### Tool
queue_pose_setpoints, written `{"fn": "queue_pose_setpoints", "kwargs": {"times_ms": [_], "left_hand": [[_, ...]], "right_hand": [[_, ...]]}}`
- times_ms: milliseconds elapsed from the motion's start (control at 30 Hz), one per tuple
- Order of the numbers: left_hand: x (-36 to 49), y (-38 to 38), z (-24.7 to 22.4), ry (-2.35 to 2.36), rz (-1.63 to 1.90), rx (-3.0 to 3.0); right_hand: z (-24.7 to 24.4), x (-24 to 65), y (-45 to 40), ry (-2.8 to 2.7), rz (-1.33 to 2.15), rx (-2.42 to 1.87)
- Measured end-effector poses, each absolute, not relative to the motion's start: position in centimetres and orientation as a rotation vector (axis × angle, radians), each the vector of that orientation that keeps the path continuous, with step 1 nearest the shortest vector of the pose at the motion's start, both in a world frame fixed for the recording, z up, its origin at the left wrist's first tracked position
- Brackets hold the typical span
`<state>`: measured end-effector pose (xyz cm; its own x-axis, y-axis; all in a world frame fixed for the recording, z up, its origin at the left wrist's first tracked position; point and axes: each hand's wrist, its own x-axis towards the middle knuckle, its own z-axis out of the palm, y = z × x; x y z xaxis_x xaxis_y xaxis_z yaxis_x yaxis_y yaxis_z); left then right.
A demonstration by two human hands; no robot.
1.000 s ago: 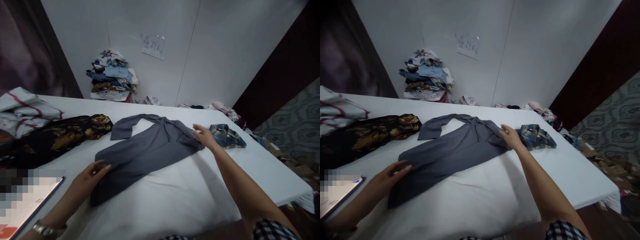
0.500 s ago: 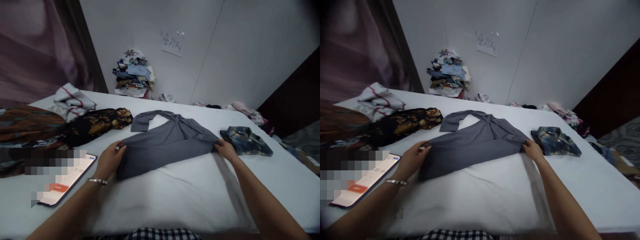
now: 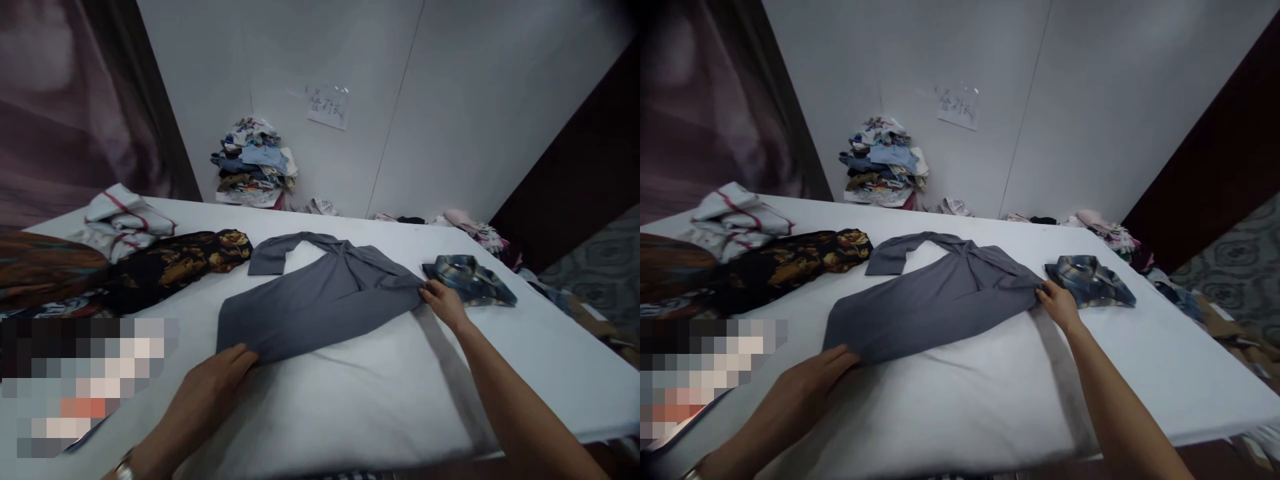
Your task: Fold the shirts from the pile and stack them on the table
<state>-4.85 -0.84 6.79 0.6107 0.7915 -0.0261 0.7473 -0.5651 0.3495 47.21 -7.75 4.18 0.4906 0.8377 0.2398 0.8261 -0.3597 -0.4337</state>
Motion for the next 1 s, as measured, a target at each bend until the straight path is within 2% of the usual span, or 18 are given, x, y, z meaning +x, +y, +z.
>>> {"fn": "queue_pose_setpoints", "kwargs": {"times_ms": [100, 267, 467, 700, 833, 1000], "left_hand": [[-6.1, -1.8, 6.5, 1.178, 0.139, 2.411], [-5.8, 0.6, 5.6, 1.328, 0.450, 2.488], [-3.4, 2.2, 7.2, 1.370, 0.248, 2.626], [-4.7, 0.2, 9.5, 1.363, 0.390, 1.789], [-4.5, -0.9, 8.9, 1.525, 0.354, 1.611], [-4.4, -2.4, 8.5, 1.288, 0.276, 1.477]], "right_hand": [[3.8, 47.5, -9.4, -1.438, 0.155, -2.208], [2.6, 47.0, -10.3, -1.260, 0.295, -2.070], [2.7, 46.2, -9.1, -1.207, 0.277, -2.053], [3.3, 47.7, -10.0, -1.024, 0.462, -1.893], [2.6, 48.1, -10.1, -1.070, 0.397, -2.046], [2.2, 48.1, -10.3, -1.073, 0.271, -2.010]]}}
